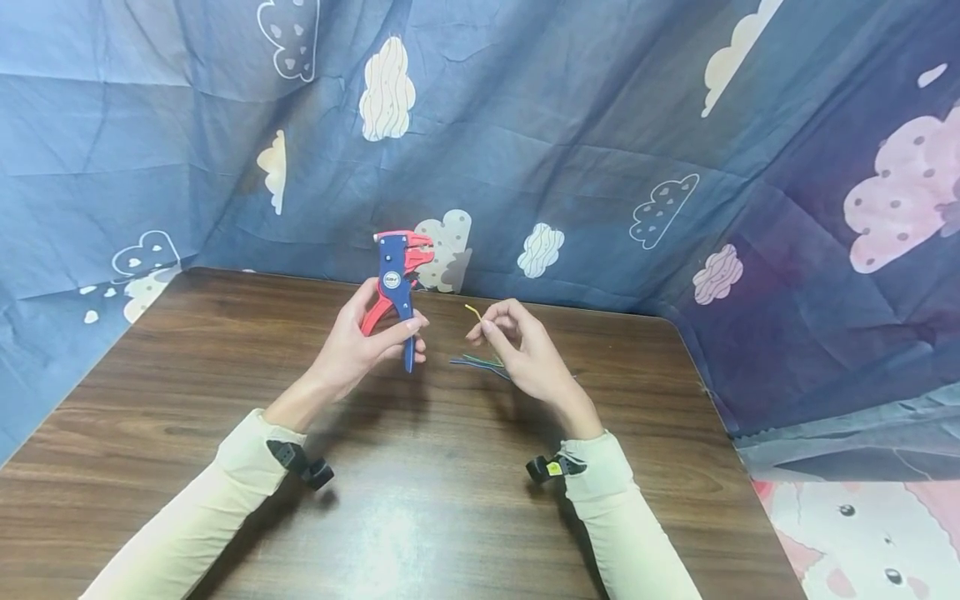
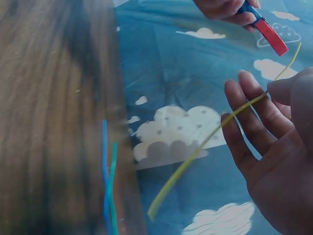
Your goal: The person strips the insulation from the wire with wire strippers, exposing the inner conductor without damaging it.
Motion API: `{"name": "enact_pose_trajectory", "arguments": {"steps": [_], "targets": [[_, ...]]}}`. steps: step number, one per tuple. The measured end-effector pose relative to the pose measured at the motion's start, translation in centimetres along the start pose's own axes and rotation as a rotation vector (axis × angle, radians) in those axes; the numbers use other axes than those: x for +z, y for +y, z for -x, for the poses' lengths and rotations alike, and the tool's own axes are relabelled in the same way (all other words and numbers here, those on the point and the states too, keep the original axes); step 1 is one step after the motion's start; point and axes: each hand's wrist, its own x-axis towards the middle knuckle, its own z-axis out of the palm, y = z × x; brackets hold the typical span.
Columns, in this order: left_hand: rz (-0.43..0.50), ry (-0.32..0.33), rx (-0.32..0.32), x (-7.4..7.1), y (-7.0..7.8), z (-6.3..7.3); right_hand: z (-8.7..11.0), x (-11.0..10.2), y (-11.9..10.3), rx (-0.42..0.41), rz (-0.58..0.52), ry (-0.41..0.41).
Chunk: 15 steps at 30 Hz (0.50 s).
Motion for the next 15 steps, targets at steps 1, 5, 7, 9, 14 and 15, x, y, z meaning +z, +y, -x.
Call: {"name": "enact_pose_trajectory", "arguments": {"steps": [1,5,7,9,14,15], "targets": [[-0.005,-0.004,0.011,0.1,0.2,-0.1,-0.1,0.0,-0.4,-0.011,0.011,0.011],[-0.035,-0.012,0.039,0.5,0.8,-0.4,-0.4,0.3,-1.8,-0.042,0.098,0.040],[-0.047,-0.019,0.043,0.7,1.0,-0.4,-0.6,0.5,-2.5,-0.061,0.137,0.041],[-0.023,-0.043,0.037,0.8,1.4,-0.3,-0.8,0.5,-3.3,-0.089,0.172,0.055],[0.065,-0.094,0.007,1.2,2.4,0.6,-1.4,0.5,-6.3,-0.195,0.265,0.170],[0.068,-0.098,0.003,1.2,2.6,0.9,-1.4,0.5,-7.0,-0.221,0.293,0.192]]}}
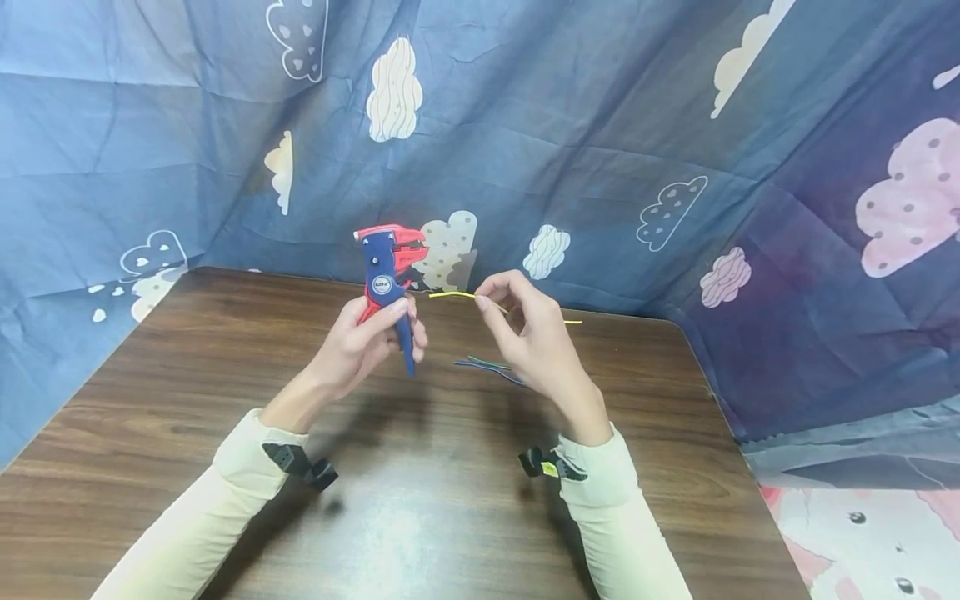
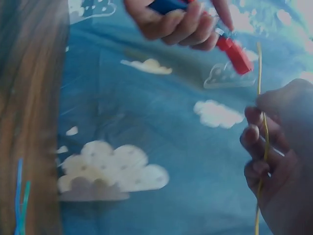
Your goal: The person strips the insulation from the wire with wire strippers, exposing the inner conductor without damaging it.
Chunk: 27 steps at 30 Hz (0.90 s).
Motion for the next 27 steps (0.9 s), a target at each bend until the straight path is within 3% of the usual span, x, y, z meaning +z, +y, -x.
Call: {"name": "enact_pose_trajectory", "arguments": {"steps": [6,9,15,23,27], "targets": [[-0.108,-0.082,0.034,0.6,0.5,1.3,-0.2,-0.7,-3.8,-0.156,0.189,0.074],[-0.165,-0.138,0.031,0.9,0.5,1.7,-0.2,-1.2,-4.9,-0.192,0.225,0.115],[-0.168,-0.157,-0.009,1.5,0.3,1.6,-0.1,-2.1,-5.7,-0.198,0.234,0.195],[-0.245,-0.133,0.100,1.2,1.1,1.5,-0.3,-2.4,-5.9,-0.203,0.261,0.203],[-0.256,-0.137,0.121,1.1,1.4,1.2,-0.1,-2.6,-5.8,-0.189,0.265,0.225]]}}
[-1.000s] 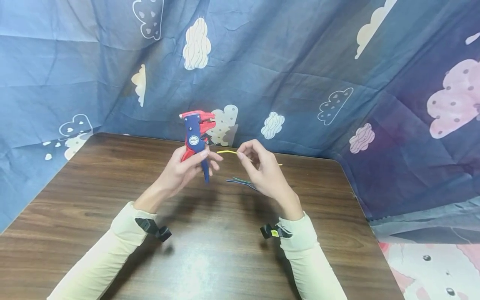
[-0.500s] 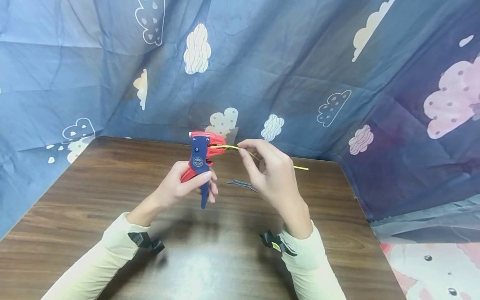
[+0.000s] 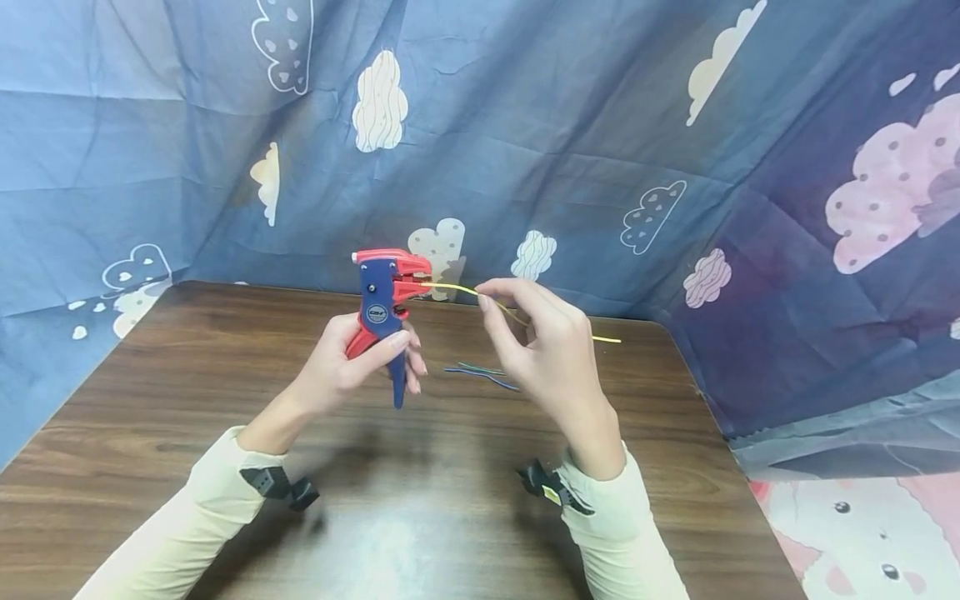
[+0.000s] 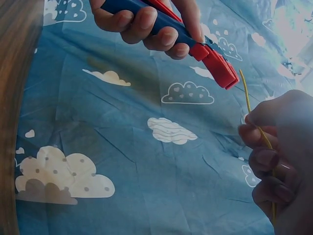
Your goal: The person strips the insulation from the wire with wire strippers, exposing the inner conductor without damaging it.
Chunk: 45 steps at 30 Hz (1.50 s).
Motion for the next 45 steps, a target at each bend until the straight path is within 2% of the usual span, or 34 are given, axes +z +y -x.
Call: {"name": "enact_pose_trajectory", "arguments": {"steps": [8,17,24,29,39,45], "targets": [[-0.043,-0.013,0.014,0.1,0.3,0.0,0.2,0.1,0.3,0.009,-0.021,0.020],[0.017,-0.026,-0.004,0.5,0.8,0.3,0.1,-0.1,0.3,0.008,-0.031,-0.012],[-0.077,-0.031,0.037,0.7,0.8,0.1,0.1,-0.4,0.2,0.003,-0.016,-0.022],[-0.080,-0.019,0.003,0.9,0.9,0.3,0.1,-0.6,0.0,0.004,-0.002,-0.033],[-0.019,0.001,-0.037,1.4,1.0,0.2,0.2,-0.9,-0.1,0.003,0.036,-0.052],[0.032,0.004,-0.093,1.5,1.0,0.3,0.2,-0.9,0.1,-0.017,0.066,-0.041]]}}
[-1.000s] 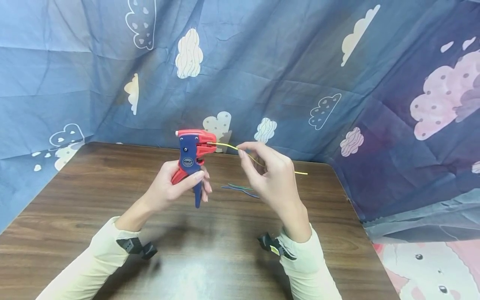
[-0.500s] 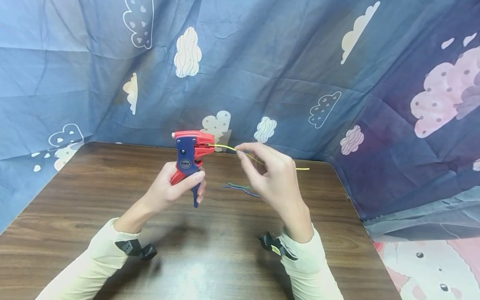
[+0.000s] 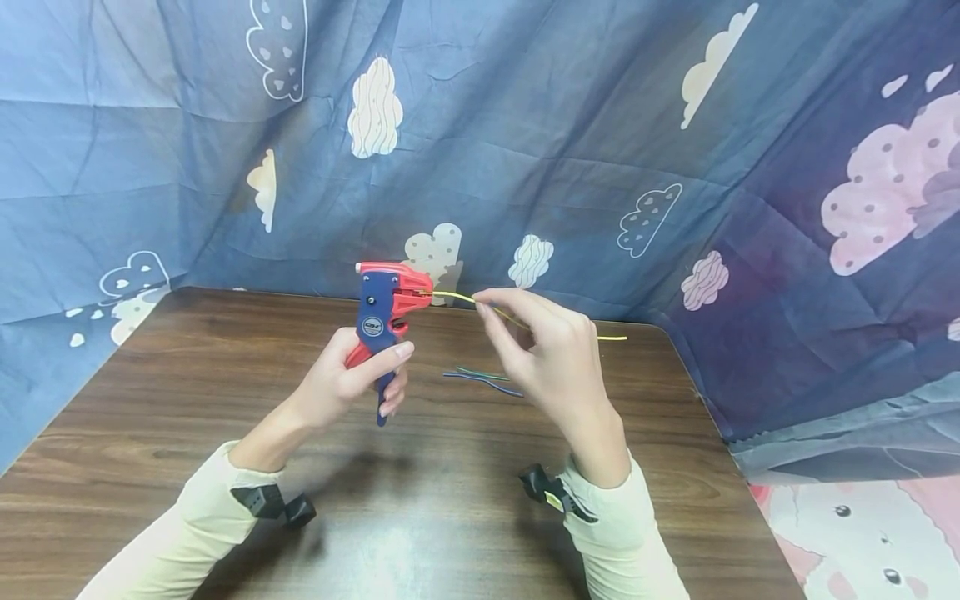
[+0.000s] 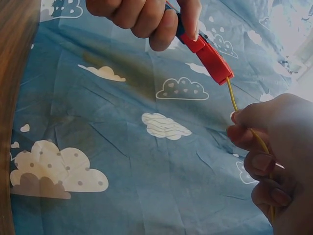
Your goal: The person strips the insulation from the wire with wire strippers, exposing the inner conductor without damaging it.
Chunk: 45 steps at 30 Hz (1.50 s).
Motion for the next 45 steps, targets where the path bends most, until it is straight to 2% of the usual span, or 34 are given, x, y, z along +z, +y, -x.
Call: {"name": "enact_pose_trajectory", "arguments": {"steps": [14,34,41,45], "targets": [[0.150,-0.007,-0.099,0.4,-0.3,0.2,0.1,0.1,0.2,0.014,0.026,-0.032],[0.173,0.079,-0.166,0.9,-0.7,0.2,0.3,0.1,0.3,0.004,0.048,-0.048],[0.143,0.170,-0.199,0.8,-1.4,0.2,0.3,0.5,0.3,-0.012,0.060,-0.052],[0.141,0.171,-0.186,0.8,-1.7,0.2,0.3,0.5,0.3,-0.011,0.074,-0.051]]}}
